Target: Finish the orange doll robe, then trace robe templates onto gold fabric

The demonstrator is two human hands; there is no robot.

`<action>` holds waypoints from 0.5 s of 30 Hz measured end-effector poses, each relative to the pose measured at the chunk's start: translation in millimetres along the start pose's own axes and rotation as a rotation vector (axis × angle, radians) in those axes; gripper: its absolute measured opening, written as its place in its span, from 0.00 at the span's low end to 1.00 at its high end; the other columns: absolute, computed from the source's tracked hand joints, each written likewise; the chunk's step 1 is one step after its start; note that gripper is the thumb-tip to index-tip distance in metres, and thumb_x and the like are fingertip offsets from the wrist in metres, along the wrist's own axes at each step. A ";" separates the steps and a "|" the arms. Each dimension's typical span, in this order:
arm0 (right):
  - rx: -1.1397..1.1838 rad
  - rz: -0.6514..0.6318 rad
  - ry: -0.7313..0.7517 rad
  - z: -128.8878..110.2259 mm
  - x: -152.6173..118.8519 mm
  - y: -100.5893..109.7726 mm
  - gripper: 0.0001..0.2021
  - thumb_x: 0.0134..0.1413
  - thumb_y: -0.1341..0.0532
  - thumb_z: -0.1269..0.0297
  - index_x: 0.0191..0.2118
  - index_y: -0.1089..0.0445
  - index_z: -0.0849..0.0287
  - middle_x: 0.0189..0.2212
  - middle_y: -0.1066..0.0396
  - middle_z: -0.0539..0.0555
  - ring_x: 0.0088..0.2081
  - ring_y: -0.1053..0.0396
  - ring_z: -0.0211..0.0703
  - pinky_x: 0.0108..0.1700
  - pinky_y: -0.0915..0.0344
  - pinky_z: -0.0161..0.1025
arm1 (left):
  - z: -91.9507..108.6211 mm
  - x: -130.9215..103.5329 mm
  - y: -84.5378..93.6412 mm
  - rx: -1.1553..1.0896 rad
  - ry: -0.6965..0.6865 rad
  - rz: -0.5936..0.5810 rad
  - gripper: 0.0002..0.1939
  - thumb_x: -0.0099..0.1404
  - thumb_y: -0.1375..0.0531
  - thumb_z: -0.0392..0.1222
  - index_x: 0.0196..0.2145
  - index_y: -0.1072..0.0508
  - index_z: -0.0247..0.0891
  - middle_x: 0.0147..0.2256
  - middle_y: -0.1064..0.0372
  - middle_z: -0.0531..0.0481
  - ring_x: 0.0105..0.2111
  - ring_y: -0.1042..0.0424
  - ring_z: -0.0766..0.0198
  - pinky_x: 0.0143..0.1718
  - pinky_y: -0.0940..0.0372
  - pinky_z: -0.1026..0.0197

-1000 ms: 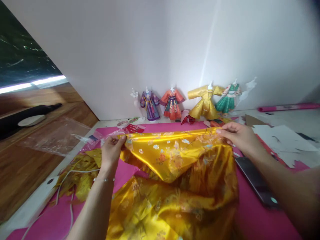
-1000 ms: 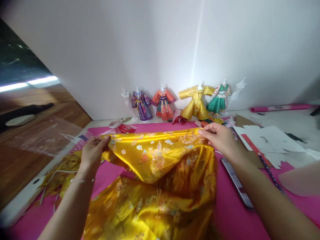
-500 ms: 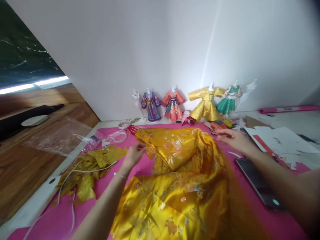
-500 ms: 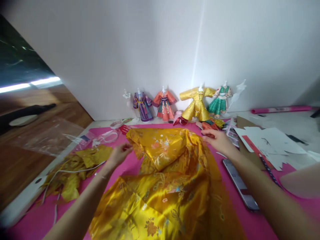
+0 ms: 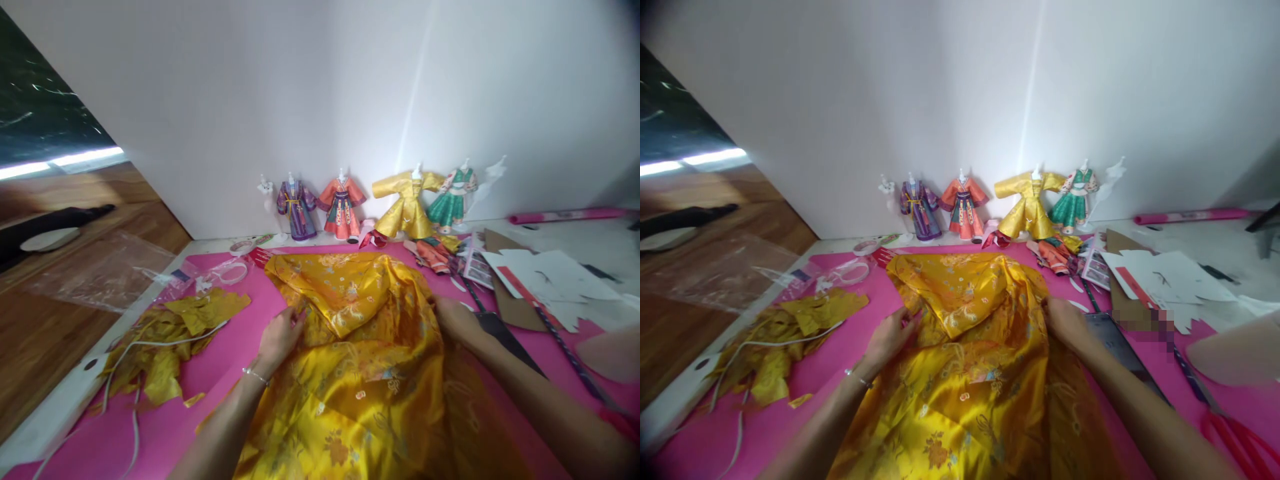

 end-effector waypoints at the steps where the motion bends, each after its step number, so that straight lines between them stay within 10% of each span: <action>1: -0.018 -0.012 -0.004 -2.4 -1.7 -0.6 0.15 0.59 0.45 0.64 0.47 0.26 0.62 0.39 0.22 0.65 0.40 0.25 0.58 0.38 0.36 0.43 | -1.4 -2.1 2.0 0.006 0.006 0.008 0.15 0.71 0.49 0.51 0.38 0.28 0.39 0.38 0.24 0.42 0.38 0.25 0.55 0.35 0.38 0.59; 10: -0.049 -0.054 0.026 -10.3 -2.6 -2.5 0.12 0.58 0.46 0.71 0.41 0.25 0.62 0.35 0.23 0.66 0.39 0.25 0.55 0.37 0.38 0.42 | 13.7 -6.6 -16.8 -0.089 -0.043 0.005 0.02 0.59 0.38 0.39 0.31 0.29 0.41 0.33 0.25 0.47 0.36 0.25 0.56 0.37 0.37 0.60; 15: 0.068 0.018 0.066 0.2 -0.1 13.6 0.10 0.58 0.44 0.62 0.33 0.26 0.59 0.33 0.23 0.59 0.37 0.26 0.52 0.37 0.38 0.41 | -23.9 -11.1 20.6 -0.361 -0.014 0.103 0.11 0.56 0.40 0.46 0.21 0.36 0.41 0.21 0.33 0.53 0.25 0.31 0.61 0.28 0.39 0.62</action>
Point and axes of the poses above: each hand's wrist, its own x-axis towards the middle knuckle, its own y-axis out of the back of the hand, z = x × y, the point moved 8 cm from there along x, towards the middle knuckle
